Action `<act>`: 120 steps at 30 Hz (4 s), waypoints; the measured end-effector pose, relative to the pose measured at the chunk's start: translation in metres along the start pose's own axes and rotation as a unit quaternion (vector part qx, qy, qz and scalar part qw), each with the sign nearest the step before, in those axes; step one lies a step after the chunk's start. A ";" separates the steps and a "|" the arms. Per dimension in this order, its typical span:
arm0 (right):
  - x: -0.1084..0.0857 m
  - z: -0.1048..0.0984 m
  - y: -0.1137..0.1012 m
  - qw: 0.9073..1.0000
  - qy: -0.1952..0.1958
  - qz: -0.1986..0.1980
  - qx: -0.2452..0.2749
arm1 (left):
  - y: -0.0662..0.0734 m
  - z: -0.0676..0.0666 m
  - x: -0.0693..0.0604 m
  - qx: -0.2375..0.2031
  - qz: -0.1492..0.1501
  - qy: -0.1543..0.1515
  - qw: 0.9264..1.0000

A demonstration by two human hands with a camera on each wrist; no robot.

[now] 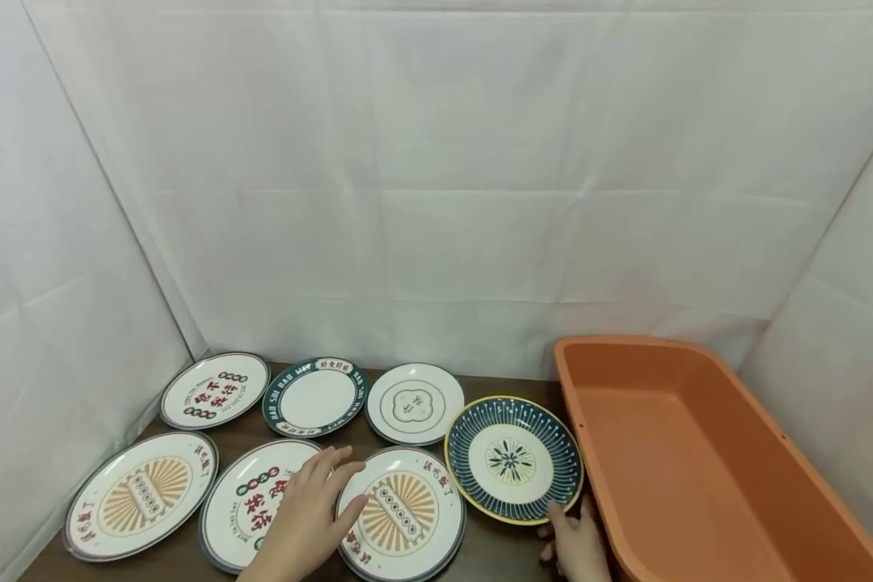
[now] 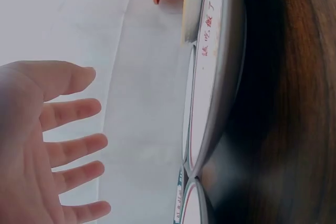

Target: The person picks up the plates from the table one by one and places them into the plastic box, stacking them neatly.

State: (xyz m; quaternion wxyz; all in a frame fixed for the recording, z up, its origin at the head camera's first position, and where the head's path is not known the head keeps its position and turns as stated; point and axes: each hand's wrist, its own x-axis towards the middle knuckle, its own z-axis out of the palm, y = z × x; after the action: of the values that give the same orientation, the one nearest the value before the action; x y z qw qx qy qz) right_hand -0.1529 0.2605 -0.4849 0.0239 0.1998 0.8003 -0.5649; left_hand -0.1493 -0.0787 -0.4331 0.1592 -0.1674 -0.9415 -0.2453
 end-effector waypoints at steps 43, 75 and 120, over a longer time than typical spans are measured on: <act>-0.001 0.006 -0.023 0.991 -0.020 -0.021 0.130 | -0.003 -0.005 0.002 -0.054 -0.047 -0.083 0.994; -0.062 0.022 -0.100 0.976 -0.082 -0.083 0.186 | 0.015 -0.008 0.035 -0.583 -0.127 -0.124 0.793; -0.078 -0.002 -0.100 0.991 -0.021 -0.114 -0.068 | 0.003 -0.012 0.021 -0.769 -0.221 -0.085 0.594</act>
State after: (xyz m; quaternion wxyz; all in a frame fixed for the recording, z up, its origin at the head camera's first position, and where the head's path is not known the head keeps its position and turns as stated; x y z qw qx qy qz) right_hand -0.1153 0.2111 -0.3743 -0.0103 0.0939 0.8538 -0.5120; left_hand -0.1639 -0.0770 -0.4142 -0.1684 -0.0343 -0.4209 -0.8907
